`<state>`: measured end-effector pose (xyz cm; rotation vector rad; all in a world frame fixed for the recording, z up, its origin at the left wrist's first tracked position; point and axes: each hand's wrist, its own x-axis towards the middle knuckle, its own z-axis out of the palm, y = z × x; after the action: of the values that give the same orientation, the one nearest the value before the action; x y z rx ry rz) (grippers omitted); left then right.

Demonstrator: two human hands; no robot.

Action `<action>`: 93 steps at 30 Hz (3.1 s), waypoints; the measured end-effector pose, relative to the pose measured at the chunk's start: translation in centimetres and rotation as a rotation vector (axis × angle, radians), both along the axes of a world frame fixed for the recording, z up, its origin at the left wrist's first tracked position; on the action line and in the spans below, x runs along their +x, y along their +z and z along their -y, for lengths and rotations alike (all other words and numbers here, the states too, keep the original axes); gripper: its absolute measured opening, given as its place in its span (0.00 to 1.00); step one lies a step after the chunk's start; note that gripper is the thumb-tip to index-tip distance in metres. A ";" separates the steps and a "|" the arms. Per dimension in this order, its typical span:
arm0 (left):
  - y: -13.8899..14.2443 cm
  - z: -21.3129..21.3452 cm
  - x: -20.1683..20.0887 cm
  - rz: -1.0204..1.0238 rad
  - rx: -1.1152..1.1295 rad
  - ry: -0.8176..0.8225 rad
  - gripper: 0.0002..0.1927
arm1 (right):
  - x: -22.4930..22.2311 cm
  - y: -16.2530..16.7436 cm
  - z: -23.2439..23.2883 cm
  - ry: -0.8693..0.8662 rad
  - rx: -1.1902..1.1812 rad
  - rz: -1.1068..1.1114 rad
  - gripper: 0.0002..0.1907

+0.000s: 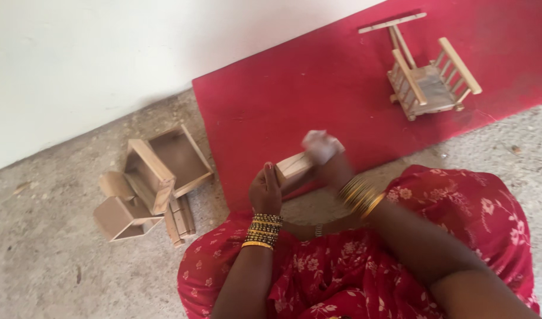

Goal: The person sits on the floor and wipes various small wooden pieces and a miniature wooden chair with a cloth. They handle each piece individually, wiping all sides before placing it aside.

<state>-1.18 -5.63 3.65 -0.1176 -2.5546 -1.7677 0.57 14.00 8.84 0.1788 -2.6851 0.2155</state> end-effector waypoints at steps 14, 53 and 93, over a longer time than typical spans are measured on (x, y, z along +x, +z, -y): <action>0.7 -0.2 1.3 0.022 0.047 -0.034 0.32 | -1.9 -5.8 -4.4 -0.196 -0.726 0.354 0.18; 0.4 -2.8 0.5 0.769 1.221 -0.040 0.37 | 0.0 -4.0 -2.0 0.073 -0.902 -0.010 0.32; 2.3 -3.9 2.0 0.664 1.501 -0.237 0.32 | 4.7 -0.7 4.6 0.252 0.103 -0.170 0.28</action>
<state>0.86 -1.74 5.98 0.2547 -0.6734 -3.6092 5.22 9.37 8.11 0.5432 -2.5007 0.1314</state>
